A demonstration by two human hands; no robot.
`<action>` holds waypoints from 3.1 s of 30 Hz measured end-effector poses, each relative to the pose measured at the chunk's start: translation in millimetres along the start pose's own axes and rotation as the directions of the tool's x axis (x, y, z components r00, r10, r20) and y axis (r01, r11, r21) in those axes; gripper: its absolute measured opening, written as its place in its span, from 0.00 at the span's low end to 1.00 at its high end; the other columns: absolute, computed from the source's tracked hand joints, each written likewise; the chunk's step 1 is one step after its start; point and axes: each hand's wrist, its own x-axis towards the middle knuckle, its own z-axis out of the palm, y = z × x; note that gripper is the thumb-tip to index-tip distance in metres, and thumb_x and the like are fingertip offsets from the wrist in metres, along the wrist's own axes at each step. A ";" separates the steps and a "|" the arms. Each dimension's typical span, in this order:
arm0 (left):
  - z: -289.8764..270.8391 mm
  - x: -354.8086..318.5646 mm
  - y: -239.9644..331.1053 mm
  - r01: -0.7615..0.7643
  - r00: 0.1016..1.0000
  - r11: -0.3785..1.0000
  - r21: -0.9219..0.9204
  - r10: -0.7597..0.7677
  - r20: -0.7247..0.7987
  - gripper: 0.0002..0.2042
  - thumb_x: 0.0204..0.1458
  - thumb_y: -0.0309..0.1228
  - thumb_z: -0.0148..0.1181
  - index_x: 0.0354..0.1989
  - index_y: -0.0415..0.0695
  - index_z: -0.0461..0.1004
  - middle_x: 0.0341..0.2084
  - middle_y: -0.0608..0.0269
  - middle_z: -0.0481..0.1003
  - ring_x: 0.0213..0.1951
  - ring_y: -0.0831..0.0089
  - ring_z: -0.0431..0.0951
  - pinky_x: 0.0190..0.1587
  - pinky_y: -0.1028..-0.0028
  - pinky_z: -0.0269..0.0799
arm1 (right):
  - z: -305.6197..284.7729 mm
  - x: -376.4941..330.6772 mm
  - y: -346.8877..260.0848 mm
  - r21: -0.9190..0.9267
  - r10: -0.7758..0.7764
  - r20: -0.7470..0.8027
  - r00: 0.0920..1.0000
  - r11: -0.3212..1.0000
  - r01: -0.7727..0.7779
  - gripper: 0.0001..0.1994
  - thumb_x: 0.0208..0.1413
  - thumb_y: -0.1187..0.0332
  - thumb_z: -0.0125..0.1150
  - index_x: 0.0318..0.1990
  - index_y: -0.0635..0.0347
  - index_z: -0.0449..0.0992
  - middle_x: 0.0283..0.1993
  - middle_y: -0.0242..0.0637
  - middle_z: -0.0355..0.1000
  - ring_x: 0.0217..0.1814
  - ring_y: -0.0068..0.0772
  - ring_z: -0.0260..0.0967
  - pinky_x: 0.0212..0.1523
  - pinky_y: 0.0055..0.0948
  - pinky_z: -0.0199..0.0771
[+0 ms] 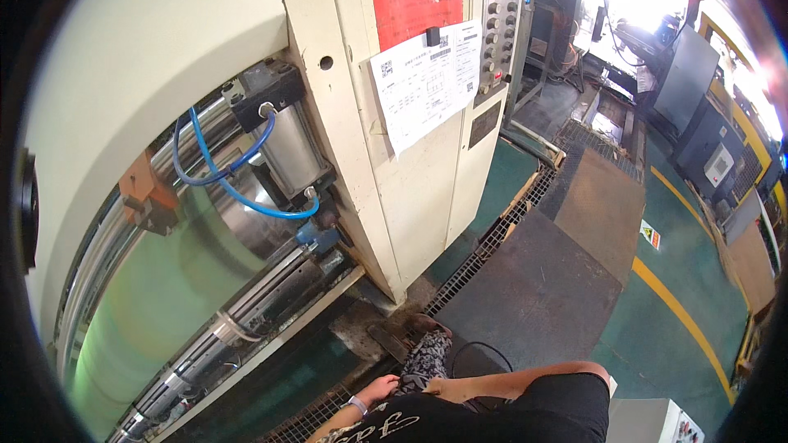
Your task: The person uses a tape measure to measure the circumference of a large cylindrical metal component on a machine. They then use a hex key to tighten bolts on the same component.
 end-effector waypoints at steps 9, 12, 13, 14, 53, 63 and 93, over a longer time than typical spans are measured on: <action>-3.4 -3.8 8.0 -0.179 0.978 0.981 0.074 0.169 0.125 0.15 0.50 0.29 0.50 0.47 0.38 0.71 0.38 0.60 0.76 0.40 0.73 0.73 0.45 0.73 0.67 | 16.9 22.2 23.2 -0.923 0.095 -0.316 0.944 0.202 -0.329 0.09 0.42 0.69 0.55 0.26 0.67 0.76 0.42 0.47 0.60 0.43 0.41 0.65 0.30 0.28 0.75; 4.7 -11.1 28.7 -0.164 0.971 0.986 0.006 0.160 0.178 0.14 0.49 0.24 0.50 0.45 0.38 0.71 0.37 0.63 0.76 0.39 0.74 0.72 0.45 0.73 0.67 | 16.0 23.6 22.5 -0.875 0.129 -0.380 0.916 0.270 -0.401 0.08 0.44 0.70 0.52 0.25 0.64 0.76 0.41 0.38 0.63 0.42 0.36 0.65 0.27 0.25 0.74; 6.9 -11.7 30.6 -0.115 0.972 0.992 -0.044 0.122 0.200 0.14 0.48 0.24 0.50 0.45 0.38 0.71 0.37 0.63 0.75 0.39 0.75 0.72 0.45 0.73 0.67 | 15.3 23.6 26.6 -0.869 0.106 -0.384 0.917 0.295 -0.397 0.08 0.44 0.70 0.52 0.25 0.65 0.76 0.41 0.39 0.63 0.43 0.36 0.65 0.27 0.26 0.75; 8.3 -12.2 32.3 -0.065 0.971 0.994 -0.092 0.084 0.224 0.14 0.48 0.24 0.50 0.45 0.38 0.71 0.37 0.63 0.75 0.40 0.75 0.72 0.45 0.73 0.67 | 15.2 24.7 34.9 -0.862 0.083 -0.388 0.918 0.320 -0.394 0.08 0.44 0.70 0.52 0.25 0.65 0.75 0.41 0.40 0.62 0.44 0.36 0.65 0.26 0.27 0.75; -18.7 5.6 54.4 -0.207 0.949 0.952 0.225 0.251 -0.191 0.12 0.50 0.29 0.41 0.41 0.39 0.66 0.39 0.42 0.72 0.42 0.45 0.72 0.42 0.56 0.66 | -62.3 6.7 -77.1 -0.377 0.038 -0.360 0.932 0.908 -0.182 0.12 0.51 0.68 0.57 0.40 0.65 0.71 0.42 0.44 0.65 0.44 0.42 0.67 0.43 0.32 0.68; -91.1 -149.2 40.9 -0.698 0.608 0.558 -0.448 0.131 -0.783 0.28 0.53 0.41 0.50 0.61 0.49 0.54 0.55 0.56 0.58 0.53 0.64 0.63 0.47 0.63 0.69 | -58.4 250.4 -135.2 -0.663 -0.017 -0.085 0.996 0.748 -0.044 0.18 0.43 0.61 0.62 0.34 0.67 0.68 0.32 0.46 0.67 0.34 0.36 0.64 0.37 0.33 0.65; -78.1 -677.0 -384.4 -0.944 0.321 -0.173 -0.282 -0.682 -0.657 0.14 0.55 0.35 0.47 0.46 0.41 0.65 0.33 0.60 0.71 0.35 0.72 0.73 0.38 0.72 0.71 | 559.7 682.3 -149.3 -0.210 0.662 0.468 0.585 0.727 -0.654 0.13 0.62 0.61 0.41 0.37 0.61 0.70 0.26 0.26 0.62 0.20 0.18 0.53 0.19 0.19 0.52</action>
